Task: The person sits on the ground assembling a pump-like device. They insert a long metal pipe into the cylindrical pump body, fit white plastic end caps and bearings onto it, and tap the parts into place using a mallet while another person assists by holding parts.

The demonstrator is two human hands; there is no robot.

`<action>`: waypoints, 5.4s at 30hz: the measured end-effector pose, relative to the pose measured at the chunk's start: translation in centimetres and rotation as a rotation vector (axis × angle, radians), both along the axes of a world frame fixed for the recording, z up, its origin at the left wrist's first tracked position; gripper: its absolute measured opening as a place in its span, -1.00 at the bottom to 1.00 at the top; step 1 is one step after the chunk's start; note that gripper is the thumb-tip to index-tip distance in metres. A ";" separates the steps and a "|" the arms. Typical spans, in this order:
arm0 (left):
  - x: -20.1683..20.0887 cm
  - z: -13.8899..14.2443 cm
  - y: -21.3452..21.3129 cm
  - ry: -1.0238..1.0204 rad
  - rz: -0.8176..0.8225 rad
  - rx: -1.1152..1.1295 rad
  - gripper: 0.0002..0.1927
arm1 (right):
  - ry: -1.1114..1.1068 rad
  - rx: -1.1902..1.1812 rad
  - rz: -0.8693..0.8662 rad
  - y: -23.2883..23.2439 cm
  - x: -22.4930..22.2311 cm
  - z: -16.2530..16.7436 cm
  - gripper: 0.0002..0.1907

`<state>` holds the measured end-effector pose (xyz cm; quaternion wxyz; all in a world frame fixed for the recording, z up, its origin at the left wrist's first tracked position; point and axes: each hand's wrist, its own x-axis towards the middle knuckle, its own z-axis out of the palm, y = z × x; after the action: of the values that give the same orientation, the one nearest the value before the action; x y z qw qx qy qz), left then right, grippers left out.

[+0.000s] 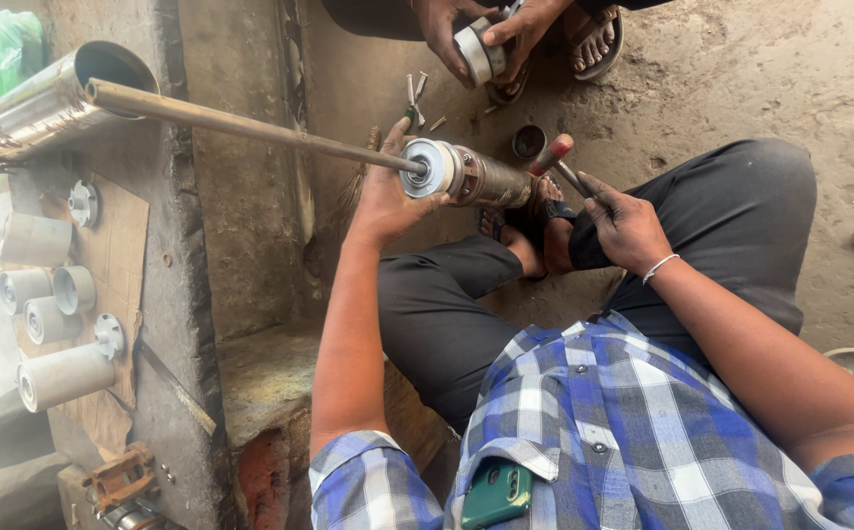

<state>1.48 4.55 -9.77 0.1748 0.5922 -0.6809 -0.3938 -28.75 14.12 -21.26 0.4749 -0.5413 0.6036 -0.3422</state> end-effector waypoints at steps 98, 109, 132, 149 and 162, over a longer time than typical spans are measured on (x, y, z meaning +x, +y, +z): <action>2.6 -4.6 -0.2 0.015 -0.053 0.063 0.32 | 0.644 -0.622 0.476 -10.2 4.9 12.0 -0.34; 2.9 -4.6 -0.2 0.116 -0.014 0.160 0.22 | 0.693 -0.565 0.534 -10.5 6.3 12.3 -0.34; 3.5 -4.0 -0.1 -0.060 -0.097 0.050 0.30 | 0.724 -0.500 0.532 -7.6 3.6 14.1 -0.42; 2.8 -2.4 0.4 -0.128 -0.109 -0.031 0.13 | 0.810 -0.586 0.649 -6.1 3.8 13.6 -0.38; 3.0 -3.3 0.3 -0.316 -0.155 -0.074 0.08 | 0.784 -0.612 0.668 -6.4 4.4 14.1 -0.36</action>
<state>4.53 4.85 -13.03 0.0567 0.5857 -0.7575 -0.2827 -24.39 7.68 -7.15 0.1210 -0.8998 0.4052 -0.1074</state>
